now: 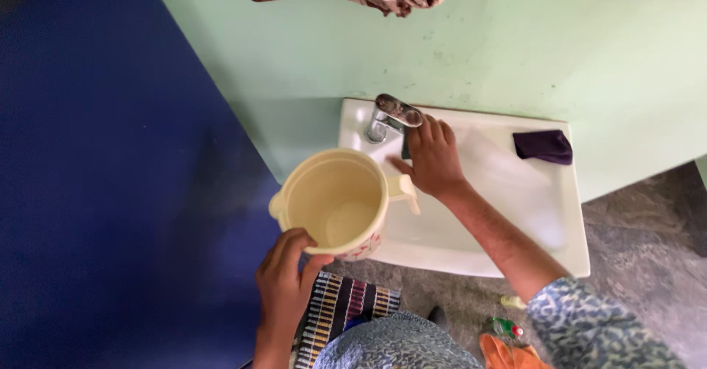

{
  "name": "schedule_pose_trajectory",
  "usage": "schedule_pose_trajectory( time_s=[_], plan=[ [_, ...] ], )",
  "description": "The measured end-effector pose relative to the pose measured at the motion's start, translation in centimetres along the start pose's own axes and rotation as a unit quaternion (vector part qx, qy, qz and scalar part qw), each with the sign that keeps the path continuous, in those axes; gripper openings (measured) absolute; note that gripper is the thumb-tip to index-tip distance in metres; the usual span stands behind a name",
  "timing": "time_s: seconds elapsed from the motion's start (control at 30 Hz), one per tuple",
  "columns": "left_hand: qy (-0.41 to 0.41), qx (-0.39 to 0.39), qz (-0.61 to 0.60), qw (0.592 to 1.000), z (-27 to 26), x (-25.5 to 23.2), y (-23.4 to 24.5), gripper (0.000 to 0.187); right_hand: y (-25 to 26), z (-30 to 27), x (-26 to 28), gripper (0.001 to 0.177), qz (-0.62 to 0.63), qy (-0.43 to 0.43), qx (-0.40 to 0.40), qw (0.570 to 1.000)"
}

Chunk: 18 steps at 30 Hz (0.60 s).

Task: The person cleans the sink using a sponge and a cloth, rinsing the surface with water from a pitcher.

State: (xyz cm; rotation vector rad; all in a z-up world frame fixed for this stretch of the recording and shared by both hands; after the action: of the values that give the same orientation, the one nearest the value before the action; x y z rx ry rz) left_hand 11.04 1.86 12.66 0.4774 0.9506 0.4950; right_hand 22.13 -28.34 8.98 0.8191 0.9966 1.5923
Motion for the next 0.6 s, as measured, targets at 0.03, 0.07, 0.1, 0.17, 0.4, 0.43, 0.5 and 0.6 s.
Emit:
schedule_pose_trajectory(
  time_s=[0.03,0.07,0.1,0.17,0.4,0.43,0.5,0.6],
  plan=[
    [-0.011,0.007,0.012,1.0,0.3,-0.1,-0.2,0.033,-0.3,0.2,-0.2,0.069,0.009,-0.005,0.014,1.0],
    [-0.023,0.011,0.022,0.999,0.8,-0.2,-0.5,0.035,-0.5,0.7,-0.7,0.06,0.017,-0.008,0.026,0.999],
    [-0.036,0.015,0.033,0.999,1.1,-0.2,-0.7,0.037,-1.2,1.1,-1.7,0.054,0.026,-0.046,0.06,0.997],
    [-0.049,0.045,0.053,0.996,1.6,-0.1,-1.1,0.042,-2.9,2.0,-3.4,0.047,0.049,-0.118,0.126,0.984],
    [-0.066,0.109,0.099,0.987,1.6,-1.3,-1.2,0.067,-6.9,3.3,-8.1,0.038,0.465,-0.224,0.23,0.825],
    [-0.064,0.109,0.093,0.988,1.6,-1.4,-1.0,0.065,-7.4,2.9,-8.5,0.04,0.485,-0.27,0.255,0.792],
    [-0.057,0.112,0.081,0.989,1.4,-1.3,-0.6,0.062,-7.5,3.0,-8.7,0.042,0.501,-0.313,0.288,0.754],
    [-0.05,0.098,0.091,0.99,0.6,-0.6,-0.3,0.044,-7.0,3.3,-8.1,0.041,0.467,-0.3,0.277,0.784]
  ],
)
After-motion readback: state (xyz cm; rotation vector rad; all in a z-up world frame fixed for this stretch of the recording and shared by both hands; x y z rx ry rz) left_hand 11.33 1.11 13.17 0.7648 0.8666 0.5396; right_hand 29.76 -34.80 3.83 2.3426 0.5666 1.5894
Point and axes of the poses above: each hand's wrist, its own z-axis towards the middle knuckle, its own y-axis out of the back of the hand, x = y × z, the point moved 7 cm from there along z, towards the middle knuckle, and after that the axes turned 6 degrees about z, right-handed, at the moved point
